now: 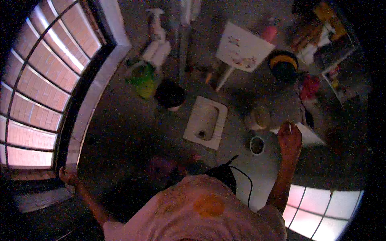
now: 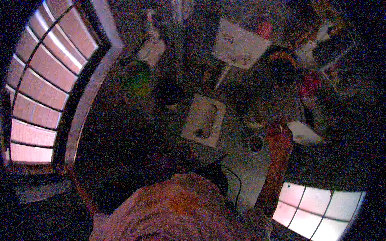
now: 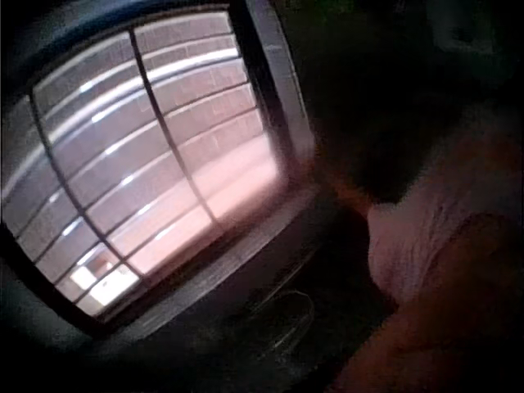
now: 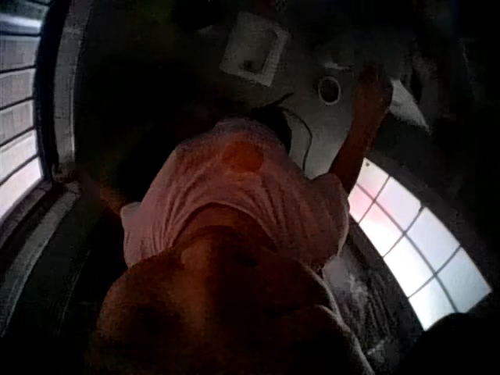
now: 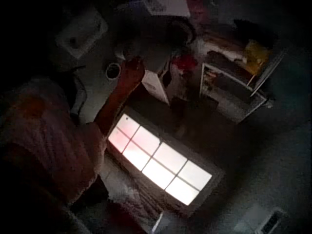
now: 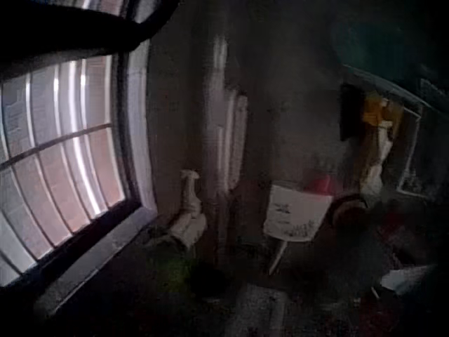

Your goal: The person uses a small tool to scrape debris and dirt from the upper window frame and sill. They work along the length of the frame, removing material by hand and with the tool.

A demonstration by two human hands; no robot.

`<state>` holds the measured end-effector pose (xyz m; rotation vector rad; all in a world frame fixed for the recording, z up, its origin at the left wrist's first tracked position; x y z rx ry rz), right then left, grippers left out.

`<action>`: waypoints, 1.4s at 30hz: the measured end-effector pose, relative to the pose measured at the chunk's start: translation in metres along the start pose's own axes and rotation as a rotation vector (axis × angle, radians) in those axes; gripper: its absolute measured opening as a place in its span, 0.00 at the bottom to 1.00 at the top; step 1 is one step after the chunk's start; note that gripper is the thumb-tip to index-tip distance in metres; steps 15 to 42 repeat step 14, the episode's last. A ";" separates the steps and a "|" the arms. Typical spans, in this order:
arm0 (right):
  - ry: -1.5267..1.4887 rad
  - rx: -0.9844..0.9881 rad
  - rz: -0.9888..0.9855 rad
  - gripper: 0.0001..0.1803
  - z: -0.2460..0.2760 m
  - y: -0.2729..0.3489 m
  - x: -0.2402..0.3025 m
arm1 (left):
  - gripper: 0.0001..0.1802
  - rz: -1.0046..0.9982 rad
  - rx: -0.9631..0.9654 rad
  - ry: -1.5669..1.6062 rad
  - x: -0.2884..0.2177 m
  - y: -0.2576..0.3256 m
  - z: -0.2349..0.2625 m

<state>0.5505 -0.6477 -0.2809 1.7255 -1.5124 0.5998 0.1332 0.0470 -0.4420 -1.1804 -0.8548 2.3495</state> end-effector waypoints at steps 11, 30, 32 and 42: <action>2.035 -0.607 0.144 0.18 0.200 0.072 0.147 | 0.24 -0.253 1.539 0.633 -0.387 0.304 -0.142; 1.801 -0.708 0.262 0.19 0.316 0.113 0.195 | 0.27 -0.532 1.718 0.417 -0.517 0.359 -0.110; 1.801 -0.708 0.262 0.19 0.316 0.113 0.195 | 0.27 -0.532 1.718 0.417 -0.517 0.359 -0.110; 1.801 -0.708 0.262 0.19 0.316 0.113 0.195 | 0.27 -0.532 1.718 0.417 -0.517 0.359 -0.110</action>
Point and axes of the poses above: each hand's wrist, its own y-axis away from the middle knuckle, its own z-axis out of the back of the hand, x = y × z, the point moved 2 cm from there along -y, towards the middle knuckle, and after that the axes turned 13 degrees about y, right-handed, at the moved point
